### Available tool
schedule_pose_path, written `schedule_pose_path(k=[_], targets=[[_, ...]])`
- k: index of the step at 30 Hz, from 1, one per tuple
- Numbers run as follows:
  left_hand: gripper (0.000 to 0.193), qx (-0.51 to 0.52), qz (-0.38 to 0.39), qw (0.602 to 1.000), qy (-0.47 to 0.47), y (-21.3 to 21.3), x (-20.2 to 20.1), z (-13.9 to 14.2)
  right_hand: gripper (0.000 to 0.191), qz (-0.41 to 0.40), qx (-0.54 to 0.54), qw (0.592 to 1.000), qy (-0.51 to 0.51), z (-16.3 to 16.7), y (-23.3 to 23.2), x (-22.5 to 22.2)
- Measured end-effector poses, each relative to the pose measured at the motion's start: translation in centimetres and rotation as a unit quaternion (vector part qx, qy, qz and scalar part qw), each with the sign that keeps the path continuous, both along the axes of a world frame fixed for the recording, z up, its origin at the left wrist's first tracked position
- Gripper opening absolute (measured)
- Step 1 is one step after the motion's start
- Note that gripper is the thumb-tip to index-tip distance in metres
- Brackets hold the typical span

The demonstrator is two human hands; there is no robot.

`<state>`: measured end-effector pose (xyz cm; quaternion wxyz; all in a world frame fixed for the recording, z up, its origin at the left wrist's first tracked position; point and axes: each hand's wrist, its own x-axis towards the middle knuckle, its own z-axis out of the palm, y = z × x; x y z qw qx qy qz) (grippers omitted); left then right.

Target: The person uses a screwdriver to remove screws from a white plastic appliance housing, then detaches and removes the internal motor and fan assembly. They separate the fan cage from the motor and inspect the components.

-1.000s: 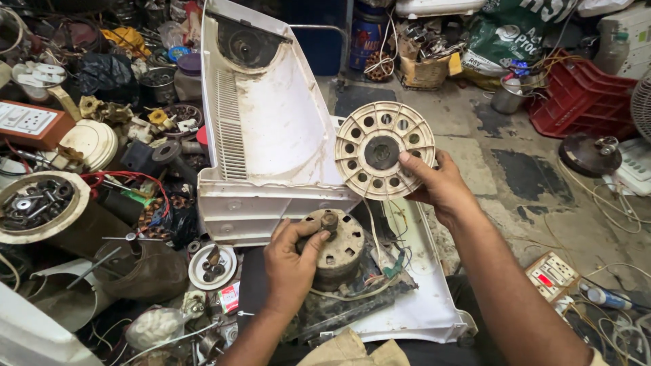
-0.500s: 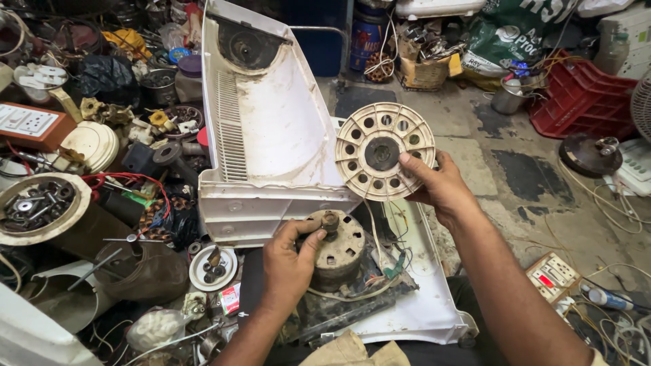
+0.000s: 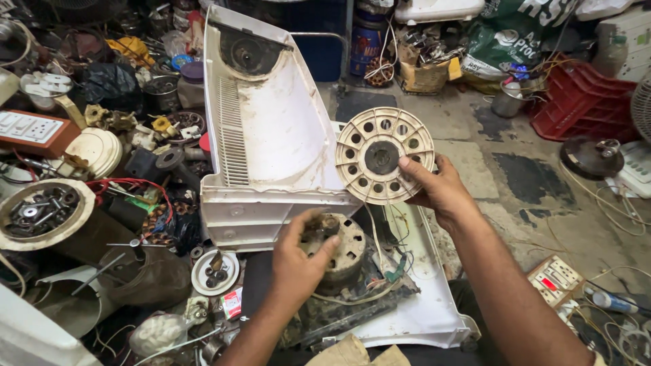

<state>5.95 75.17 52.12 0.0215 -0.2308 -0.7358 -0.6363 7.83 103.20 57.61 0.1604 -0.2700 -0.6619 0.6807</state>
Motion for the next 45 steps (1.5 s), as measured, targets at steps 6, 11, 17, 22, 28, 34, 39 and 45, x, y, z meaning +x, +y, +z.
schedule_pose_path(k=[6,11,17,22,28,34,39,45], targets=[[0.043,-0.077,-0.018,0.996,-0.036,0.6,-0.6,0.2,0.094,-0.002,0.004,1.0,-0.008,0.3,0.0,0.1],[0.04,-0.1,0.01,0.993,0.061,0.7,-1.5,0.1,0.095,0.0,0.01,1.0,-0.008,0.2,0.2,0.0],[0.044,-0.125,-0.04,0.99,-0.045,0.1,-1.4,1.3,0.096,0.0,0.002,1.0,-0.01,0.3,0.2,0.0],[0.047,-0.142,0.002,0.989,-0.038,0.1,-0.8,2.3,0.096,-0.003,0.007,1.0,-0.012,0.3,0.3,0.0],[0.036,-0.205,0.076,0.956,0.197,-0.1,0.4,1.9,0.093,-0.001,0.01,1.0,-0.011,0.3,0.7,0.0],[0.017,-0.26,0.08,0.927,0.258,-0.1,0.2,1.6,0.09,-0.001,0.005,1.0,-0.011,0.5,0.7,-0.1],[0.02,-0.286,0.057,0.932,0.217,-0.2,-0.3,1.8,0.09,-0.006,0.008,1.0,-0.012,0.8,0.8,-0.1],[0.024,-0.255,0.034,0.935,0.244,-0.4,-0.6,1.8,0.091,0.002,0.006,1.0,-0.005,0.8,1.0,-0.3]])
